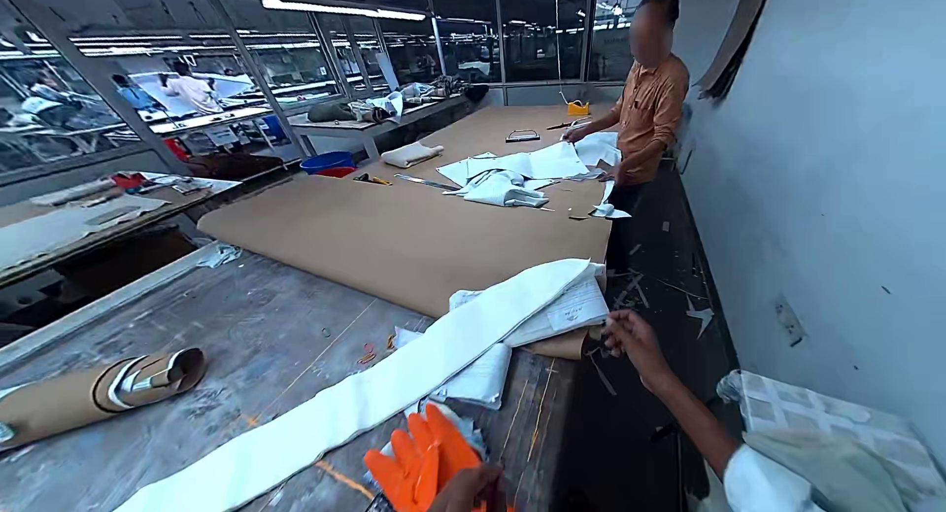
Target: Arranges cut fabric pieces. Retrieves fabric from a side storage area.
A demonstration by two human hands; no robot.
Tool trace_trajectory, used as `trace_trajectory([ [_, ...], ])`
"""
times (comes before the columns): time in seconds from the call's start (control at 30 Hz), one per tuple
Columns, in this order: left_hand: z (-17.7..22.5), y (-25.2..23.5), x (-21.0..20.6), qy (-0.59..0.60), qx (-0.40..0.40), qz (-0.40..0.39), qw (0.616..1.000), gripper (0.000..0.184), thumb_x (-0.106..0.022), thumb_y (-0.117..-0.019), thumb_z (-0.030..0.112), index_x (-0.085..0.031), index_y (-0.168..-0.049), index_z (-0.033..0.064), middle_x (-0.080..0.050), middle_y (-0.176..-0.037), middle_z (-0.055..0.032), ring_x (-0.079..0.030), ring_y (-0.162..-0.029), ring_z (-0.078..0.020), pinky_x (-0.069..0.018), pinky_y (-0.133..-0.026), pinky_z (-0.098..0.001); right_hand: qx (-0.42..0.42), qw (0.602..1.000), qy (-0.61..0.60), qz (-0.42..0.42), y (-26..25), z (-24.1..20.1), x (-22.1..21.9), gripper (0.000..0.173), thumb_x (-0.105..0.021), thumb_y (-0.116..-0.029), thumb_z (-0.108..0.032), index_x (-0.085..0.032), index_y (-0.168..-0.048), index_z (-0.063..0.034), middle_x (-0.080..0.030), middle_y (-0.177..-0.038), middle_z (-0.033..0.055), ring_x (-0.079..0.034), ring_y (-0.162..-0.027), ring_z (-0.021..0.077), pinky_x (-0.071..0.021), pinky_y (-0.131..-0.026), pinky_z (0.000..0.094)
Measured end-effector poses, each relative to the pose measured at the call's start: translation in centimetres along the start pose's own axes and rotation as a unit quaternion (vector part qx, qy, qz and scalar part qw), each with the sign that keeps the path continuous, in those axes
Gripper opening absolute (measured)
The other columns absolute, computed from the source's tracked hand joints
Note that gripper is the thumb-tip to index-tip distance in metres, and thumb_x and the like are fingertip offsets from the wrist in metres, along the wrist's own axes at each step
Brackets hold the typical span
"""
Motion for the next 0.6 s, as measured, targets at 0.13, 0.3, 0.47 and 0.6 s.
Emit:
trace_trajectory([
  [0.13, -1.4, -9.8, -8.6, -0.035, -0.033, -0.009, 0.999, 0.017, -0.066, -0.0943, 0.013, -0.072, -0.105, 0.0011, -0.074, -0.088, -0.0058, -0.069, -0.075, -0.0082, -0.0603, -0.069, -0.0247, -0.066, 0.996, -0.006, 0.055, -10.1, 2.9, 1.8, 0.046, -0.063, -0.1027, -0.030, -0.049, -0.136, -0.0012, -0.060, -0.119, 0.0220, -0.062, -0.097, 0.0340, -0.0528, -0.079, 0.0538],
  [0.3, -5.7, -20.6, -20.1, -0.120, 0.015, -0.126, 0.985, 0.022, -0.063, -0.0981, 0.021, -0.073, -0.111, 0.0066, -0.074, -0.101, -0.0078, -0.073, -0.092, -0.0216, -0.0623, -0.079, -0.0443, -0.107, 0.993, 0.019, 0.035, -16.9, 3.7, 1.9, 0.053, -0.065, -0.0988, -0.046, -0.062, -0.127, -0.0013, -0.063, -0.118, 0.0245, -0.060, -0.103, 0.0381, -0.0483, -0.084, 0.0584],
  [0.47, -8.8, -26.6, -27.5, -0.191, 0.069, -0.228, 0.952, 0.028, -0.068, -0.0981, 0.019, -0.070, -0.123, 0.0058, -0.070, -0.122, -0.0163, -0.067, -0.111, -0.0361, -0.0540, -0.092, -0.0585, -0.116, 0.993, 0.012, 0.019, -18.9, 4.9, 0.9, 0.031, -0.072, -0.0958, -0.034, -0.074, -0.104, -0.0044, -0.061, -0.118, 0.0231, -0.058, -0.108, 0.0374, -0.0472, -0.086, 0.0581],
  [0.6, -10.7, -27.9, -30.0, -0.184, 0.096, -0.234, 0.950, 0.028, -0.070, -0.0975, 0.018, -0.070, -0.122, 0.0049, -0.069, -0.122, -0.0178, -0.067, -0.109, -0.0378, -0.0540, -0.090, -0.0596, -0.110, 0.993, -0.027, 0.016, -18.2, 4.5, 0.9, 0.020, -0.067, -0.0996, -0.025, -0.073, -0.105, -0.0060, -0.062, -0.114, 0.0158, -0.059, -0.095, 0.0275, -0.0483, -0.076, 0.0493],
])
Point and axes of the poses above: each hand's wrist, its own y-axis away from the middle knuckle, its own x-axis out of the back of the hand, z = x × y, the point moved 8 cm from there along -y, towards the middle knuckle
